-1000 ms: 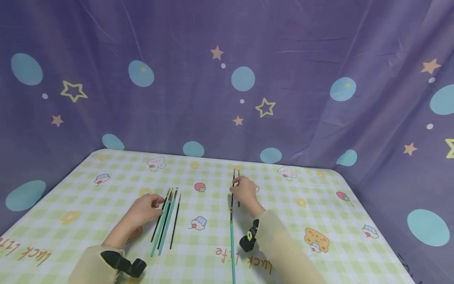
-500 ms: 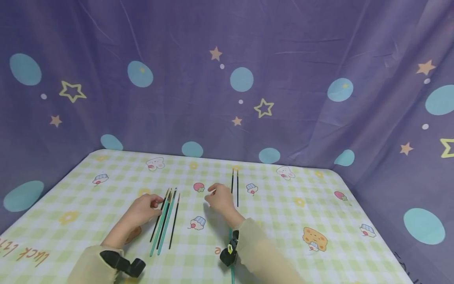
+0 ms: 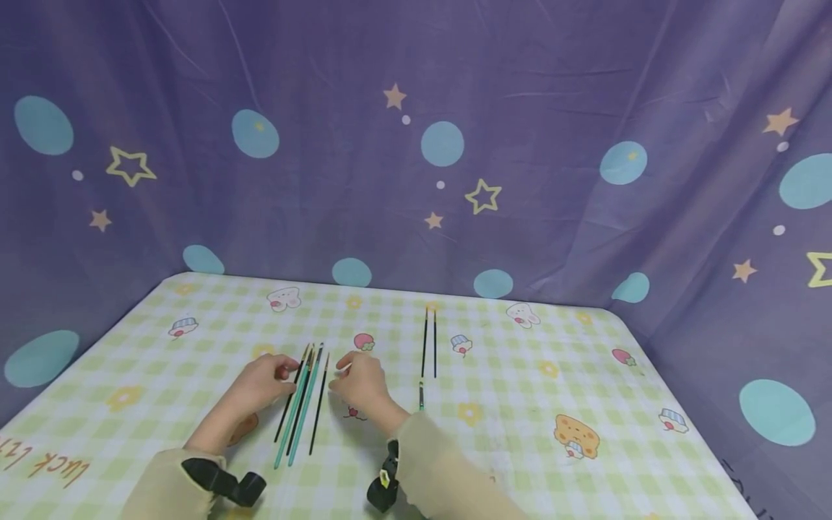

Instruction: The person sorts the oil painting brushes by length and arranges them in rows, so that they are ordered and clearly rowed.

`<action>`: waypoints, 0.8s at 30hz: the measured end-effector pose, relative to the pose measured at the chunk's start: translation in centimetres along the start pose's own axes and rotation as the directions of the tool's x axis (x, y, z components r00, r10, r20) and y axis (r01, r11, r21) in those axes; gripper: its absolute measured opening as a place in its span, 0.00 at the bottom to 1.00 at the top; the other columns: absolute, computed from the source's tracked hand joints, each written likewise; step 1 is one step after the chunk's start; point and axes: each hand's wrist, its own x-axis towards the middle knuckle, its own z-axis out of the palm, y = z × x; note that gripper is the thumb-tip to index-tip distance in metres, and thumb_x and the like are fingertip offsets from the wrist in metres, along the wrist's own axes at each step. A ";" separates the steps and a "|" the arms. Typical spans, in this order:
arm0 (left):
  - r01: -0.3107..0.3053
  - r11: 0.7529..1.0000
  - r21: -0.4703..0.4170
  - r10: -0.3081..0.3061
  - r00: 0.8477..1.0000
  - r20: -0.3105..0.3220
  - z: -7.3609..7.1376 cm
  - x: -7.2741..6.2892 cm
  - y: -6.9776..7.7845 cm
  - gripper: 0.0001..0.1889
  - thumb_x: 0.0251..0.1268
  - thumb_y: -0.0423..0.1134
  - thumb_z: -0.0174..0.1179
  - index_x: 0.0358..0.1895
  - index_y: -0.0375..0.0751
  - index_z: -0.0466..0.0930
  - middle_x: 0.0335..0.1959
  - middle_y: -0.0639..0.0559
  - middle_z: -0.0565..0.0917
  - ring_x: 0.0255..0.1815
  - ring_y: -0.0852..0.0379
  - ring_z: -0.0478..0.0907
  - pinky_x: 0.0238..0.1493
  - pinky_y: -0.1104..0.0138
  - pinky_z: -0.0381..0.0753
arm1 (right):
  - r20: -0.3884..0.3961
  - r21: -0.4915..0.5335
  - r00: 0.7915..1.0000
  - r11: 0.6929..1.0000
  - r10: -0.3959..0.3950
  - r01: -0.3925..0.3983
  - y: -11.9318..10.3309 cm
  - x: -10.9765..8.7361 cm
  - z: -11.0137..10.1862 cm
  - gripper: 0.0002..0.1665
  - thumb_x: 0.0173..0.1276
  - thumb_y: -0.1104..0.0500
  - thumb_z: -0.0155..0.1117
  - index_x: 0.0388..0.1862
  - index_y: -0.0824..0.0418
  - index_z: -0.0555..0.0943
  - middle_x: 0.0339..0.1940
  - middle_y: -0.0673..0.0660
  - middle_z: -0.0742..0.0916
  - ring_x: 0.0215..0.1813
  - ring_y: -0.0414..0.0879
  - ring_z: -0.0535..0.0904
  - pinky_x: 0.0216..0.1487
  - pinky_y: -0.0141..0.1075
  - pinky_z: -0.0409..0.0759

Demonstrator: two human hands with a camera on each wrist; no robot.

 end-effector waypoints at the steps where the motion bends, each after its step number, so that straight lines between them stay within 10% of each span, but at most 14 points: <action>1: 0.000 1.000 0.001 0.000 1.000 -0.001 0.0 0.0 0.0 0.18 0.52 0.33 0.60 0.48 0.30 0.75 0.32 0.46 0.71 0.32 0.52 0.66 0.30 0.66 0.64 | 0.002 -0.002 1.000 1.000 0.008 -0.008 -0.2 0.0 0.3 0.13 0.51 0.61 0.69 0.37 0.60 0.80 0.22 0.48 0.80 0.21 0.37 0.73 0.25 0.29 0.71; 24: -0.003 0.999 0.036 0.003 1.000 0.004 -0.2 0.0 0.1 0.18 0.52 0.33 0.60 0.48 0.30 0.75 0.33 0.45 0.72 0.33 0.51 0.67 0.29 0.65 0.66 | -0.049 -0.201 0.991 0.970 0.126 -0.133 -1.4 0.6 2.4 0.21 0.37 0.54 0.77 0.33 0.54 0.81 0.30 0.49 0.83 0.33 0.45 0.77 0.34 0.34 0.74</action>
